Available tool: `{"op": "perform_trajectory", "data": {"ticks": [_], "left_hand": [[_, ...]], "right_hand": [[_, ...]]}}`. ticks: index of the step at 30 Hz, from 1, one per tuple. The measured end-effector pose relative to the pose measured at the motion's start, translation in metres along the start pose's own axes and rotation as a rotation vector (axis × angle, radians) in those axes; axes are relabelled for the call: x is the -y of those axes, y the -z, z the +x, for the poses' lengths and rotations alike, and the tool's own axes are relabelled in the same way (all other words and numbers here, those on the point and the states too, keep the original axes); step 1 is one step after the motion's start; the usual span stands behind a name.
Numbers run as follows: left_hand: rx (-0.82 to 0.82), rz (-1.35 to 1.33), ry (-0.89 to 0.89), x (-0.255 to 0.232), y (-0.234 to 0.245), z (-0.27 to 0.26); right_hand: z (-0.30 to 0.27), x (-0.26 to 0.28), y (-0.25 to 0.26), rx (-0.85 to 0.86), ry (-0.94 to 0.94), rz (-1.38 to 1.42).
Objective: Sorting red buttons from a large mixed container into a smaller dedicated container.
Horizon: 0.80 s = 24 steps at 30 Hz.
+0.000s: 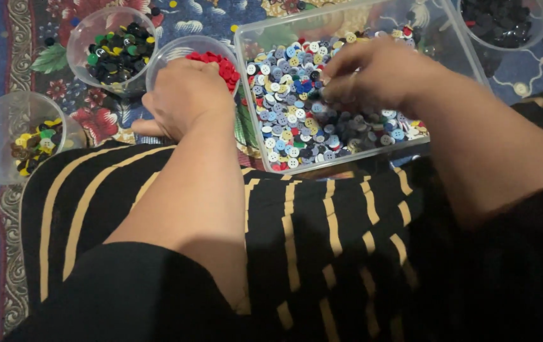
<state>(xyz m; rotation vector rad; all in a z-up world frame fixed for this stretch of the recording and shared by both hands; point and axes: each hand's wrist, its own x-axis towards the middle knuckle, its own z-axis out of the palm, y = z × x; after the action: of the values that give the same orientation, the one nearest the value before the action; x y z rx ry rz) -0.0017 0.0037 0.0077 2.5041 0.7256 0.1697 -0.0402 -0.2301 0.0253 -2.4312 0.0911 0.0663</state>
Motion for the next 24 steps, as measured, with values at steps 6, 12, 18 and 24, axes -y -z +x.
{"op": "perform_trajectory", "data": {"ticks": [6, 12, 18, 24], "left_hand": [[-0.146, 0.001, -0.003, 0.005, -0.017, 0.006], [-0.273, -0.249, -0.602, -0.008, -0.014, -0.028], [-0.225, -0.065, -0.998, -0.013, -0.024, -0.054], [-0.033, -0.003, -0.951, -0.013, -0.023, -0.059]], "right_hand": [[-0.022, 0.059, -0.024, 0.964, -0.054, -0.281], [-0.021, 0.044, -0.025, 0.743, -0.212, -0.04], [-0.001, -0.032, -0.02, -0.011, -0.3, 0.338], [0.005, -0.063, -0.027, -0.262, -0.031, 0.031]]}}
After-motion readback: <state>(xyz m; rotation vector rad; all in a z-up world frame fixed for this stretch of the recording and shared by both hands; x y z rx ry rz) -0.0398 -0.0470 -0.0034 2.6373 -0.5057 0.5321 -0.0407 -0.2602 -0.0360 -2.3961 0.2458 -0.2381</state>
